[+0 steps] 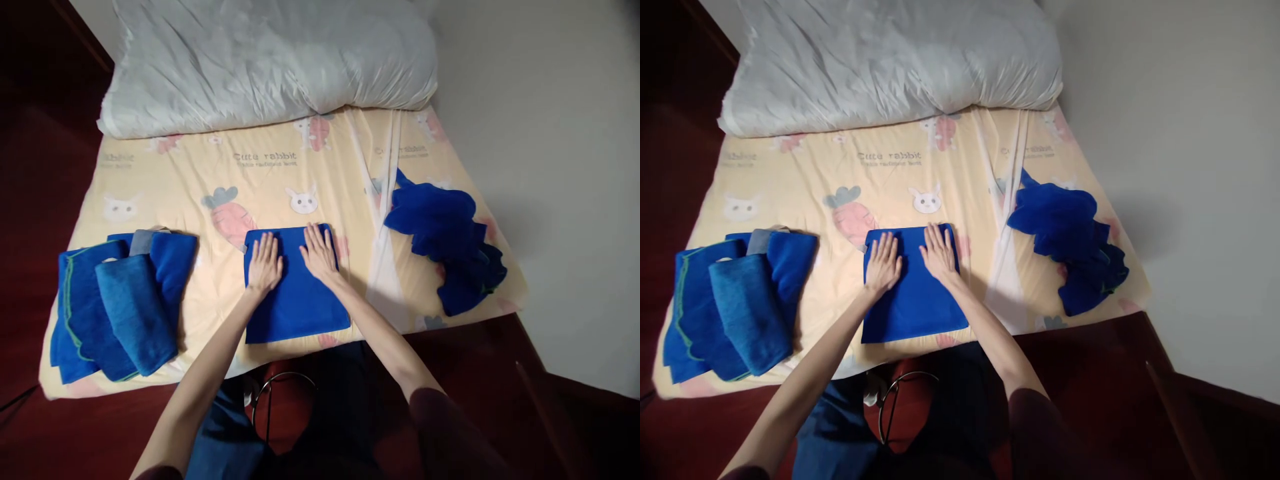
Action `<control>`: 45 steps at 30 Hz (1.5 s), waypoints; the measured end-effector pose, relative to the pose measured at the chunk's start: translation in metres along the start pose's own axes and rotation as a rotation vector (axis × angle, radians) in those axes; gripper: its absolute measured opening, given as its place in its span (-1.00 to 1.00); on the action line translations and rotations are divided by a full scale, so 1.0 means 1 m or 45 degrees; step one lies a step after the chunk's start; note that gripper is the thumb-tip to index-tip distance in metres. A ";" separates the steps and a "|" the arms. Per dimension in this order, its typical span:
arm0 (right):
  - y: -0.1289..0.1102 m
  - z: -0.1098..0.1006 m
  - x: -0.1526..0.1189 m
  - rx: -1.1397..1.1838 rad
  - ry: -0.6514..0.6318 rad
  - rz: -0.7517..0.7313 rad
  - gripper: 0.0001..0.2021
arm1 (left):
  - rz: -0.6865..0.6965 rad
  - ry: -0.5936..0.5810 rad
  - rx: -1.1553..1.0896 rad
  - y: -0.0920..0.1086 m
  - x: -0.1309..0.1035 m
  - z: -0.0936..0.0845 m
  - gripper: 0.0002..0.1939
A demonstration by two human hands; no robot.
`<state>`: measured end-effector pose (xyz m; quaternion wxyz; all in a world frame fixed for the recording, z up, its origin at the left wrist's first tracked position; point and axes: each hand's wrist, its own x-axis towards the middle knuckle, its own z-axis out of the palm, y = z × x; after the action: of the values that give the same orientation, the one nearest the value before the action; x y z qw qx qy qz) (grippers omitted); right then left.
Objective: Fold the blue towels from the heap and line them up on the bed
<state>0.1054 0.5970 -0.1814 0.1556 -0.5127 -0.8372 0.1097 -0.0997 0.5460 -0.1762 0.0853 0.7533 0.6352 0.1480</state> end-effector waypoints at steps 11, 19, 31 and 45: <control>-0.032 -0.012 -0.095 0.067 -0.102 0.055 -0.38 | -0.044 -0.137 -0.003 0.035 -0.105 -0.004 -0.32; -0.023 -0.021 -0.175 0.040 -0.230 0.010 -0.32 | -0.067 -0.192 0.003 0.025 -0.183 -0.006 -0.27; -0.008 -0.046 -0.252 0.084 -0.036 -0.292 -0.47 | 0.045 -0.218 0.005 0.021 -0.243 -0.041 -0.42; -0.023 -0.038 -0.249 0.023 0.006 -0.104 -0.58 | -0.012 -0.294 0.133 0.053 -0.231 -0.044 -0.35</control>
<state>0.2064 0.3649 -0.1748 0.1665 -0.4769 -0.8560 0.1095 -0.0992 0.3069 -0.1440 0.1191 0.7657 0.6315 0.0267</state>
